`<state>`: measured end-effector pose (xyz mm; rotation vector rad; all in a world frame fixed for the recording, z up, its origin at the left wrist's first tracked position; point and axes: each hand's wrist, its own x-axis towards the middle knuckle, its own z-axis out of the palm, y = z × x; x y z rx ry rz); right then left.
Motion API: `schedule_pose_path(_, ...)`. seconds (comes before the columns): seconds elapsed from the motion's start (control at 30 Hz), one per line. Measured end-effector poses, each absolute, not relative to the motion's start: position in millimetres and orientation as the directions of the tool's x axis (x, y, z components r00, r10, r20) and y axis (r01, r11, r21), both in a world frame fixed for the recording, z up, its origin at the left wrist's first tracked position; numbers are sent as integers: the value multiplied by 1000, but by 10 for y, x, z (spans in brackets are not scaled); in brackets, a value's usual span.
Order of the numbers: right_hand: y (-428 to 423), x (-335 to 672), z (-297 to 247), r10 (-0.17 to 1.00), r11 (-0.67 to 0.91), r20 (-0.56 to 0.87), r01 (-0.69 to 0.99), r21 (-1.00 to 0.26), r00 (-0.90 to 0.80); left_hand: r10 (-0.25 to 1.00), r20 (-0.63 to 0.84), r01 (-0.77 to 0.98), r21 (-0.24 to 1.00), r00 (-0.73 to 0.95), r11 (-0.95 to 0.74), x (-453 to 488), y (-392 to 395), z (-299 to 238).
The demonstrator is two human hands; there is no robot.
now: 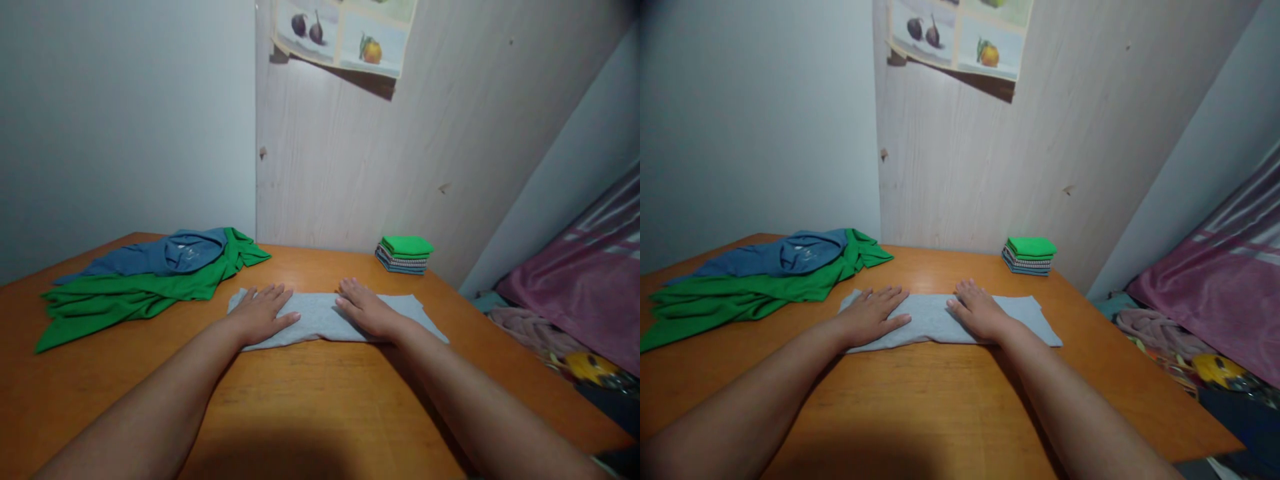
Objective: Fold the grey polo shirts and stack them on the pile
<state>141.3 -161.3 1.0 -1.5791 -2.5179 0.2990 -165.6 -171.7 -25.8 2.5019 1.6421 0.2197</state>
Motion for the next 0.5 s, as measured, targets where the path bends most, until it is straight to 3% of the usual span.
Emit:
schedule_pose_path(0.2,-1680,1314,-187,909,404,-52,905,-133,-413,918,179,893,225,355,-389,-1773,-1691,-171)
schedule_pose_path(0.3,-1654,1332,-130,905,404,-86,904,-139,-418,953,272,940,272,131,-207,-1957,-1651,-35)
schedule_pose_path(0.4,-1629,1240,-14,900,408,-88,896,-175,-427,967,177,935,334,-182,115,-2157,-1632,106)
schedule_pose_path(0.5,-1629,1063,45,877,469,-6,857,-213,-481,967,24,915,330,-254,232,-2270,-1659,201)
